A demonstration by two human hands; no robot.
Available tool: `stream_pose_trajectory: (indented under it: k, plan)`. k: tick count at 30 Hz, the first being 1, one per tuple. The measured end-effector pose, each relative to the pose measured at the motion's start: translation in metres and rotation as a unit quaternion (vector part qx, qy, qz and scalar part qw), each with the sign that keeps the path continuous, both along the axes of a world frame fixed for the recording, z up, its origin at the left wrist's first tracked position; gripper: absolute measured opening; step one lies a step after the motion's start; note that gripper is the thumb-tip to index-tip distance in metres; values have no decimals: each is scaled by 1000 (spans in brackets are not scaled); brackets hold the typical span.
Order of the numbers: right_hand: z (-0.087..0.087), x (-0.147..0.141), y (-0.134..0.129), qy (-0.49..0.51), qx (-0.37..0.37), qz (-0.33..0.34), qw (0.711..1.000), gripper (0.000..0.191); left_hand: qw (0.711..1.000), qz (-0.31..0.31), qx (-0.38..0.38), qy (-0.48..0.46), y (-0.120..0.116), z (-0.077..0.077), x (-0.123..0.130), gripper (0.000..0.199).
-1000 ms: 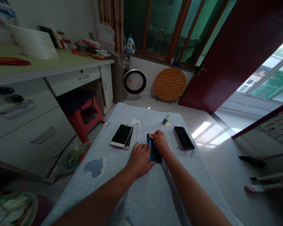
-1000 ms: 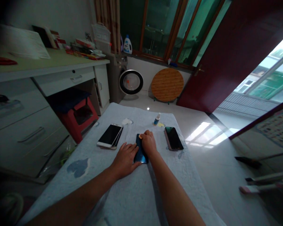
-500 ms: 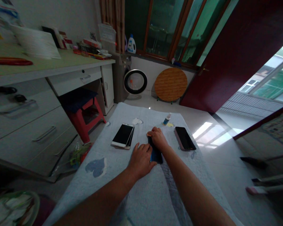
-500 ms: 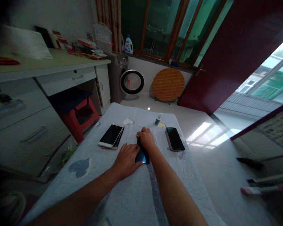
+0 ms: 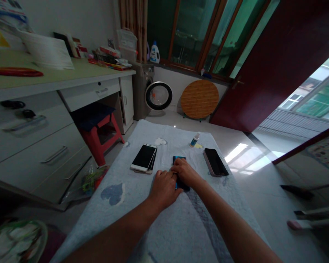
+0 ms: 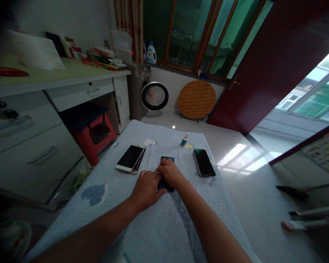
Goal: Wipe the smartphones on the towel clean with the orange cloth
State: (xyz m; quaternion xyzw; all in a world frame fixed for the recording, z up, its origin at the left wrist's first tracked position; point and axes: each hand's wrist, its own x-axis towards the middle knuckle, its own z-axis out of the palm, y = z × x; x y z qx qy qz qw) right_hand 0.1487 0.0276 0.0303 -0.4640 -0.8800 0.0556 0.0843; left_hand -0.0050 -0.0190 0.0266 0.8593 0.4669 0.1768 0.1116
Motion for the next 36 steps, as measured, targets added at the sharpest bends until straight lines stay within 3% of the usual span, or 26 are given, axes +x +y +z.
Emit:
stream_pose_trajectory:
  k: [9,13,23,28,32,36]
  plan:
    - [-5,-1,39,17,10,-113,993,21,999,-1,1,33,0,0,1,46]
    - [-6,-1,44,15,11,-129,991,23,1000,1,5,27,3,-4,1,47]
    - [-4,-4,-17,48,-24,-73,996,20,995,94,0,-18,4,-11,2,67]
    - [4,-5,-50,52,-34,-42,997,20,993,118,7,-22,3,-15,2,63]
    - [8,-1,-63,82,-40,-26,996,17,996,82,5,-23,3,-13,0,54]
    - [1,3,-59,119,-26,-62,991,20,999,26,1,-27,3,-11,0,46]
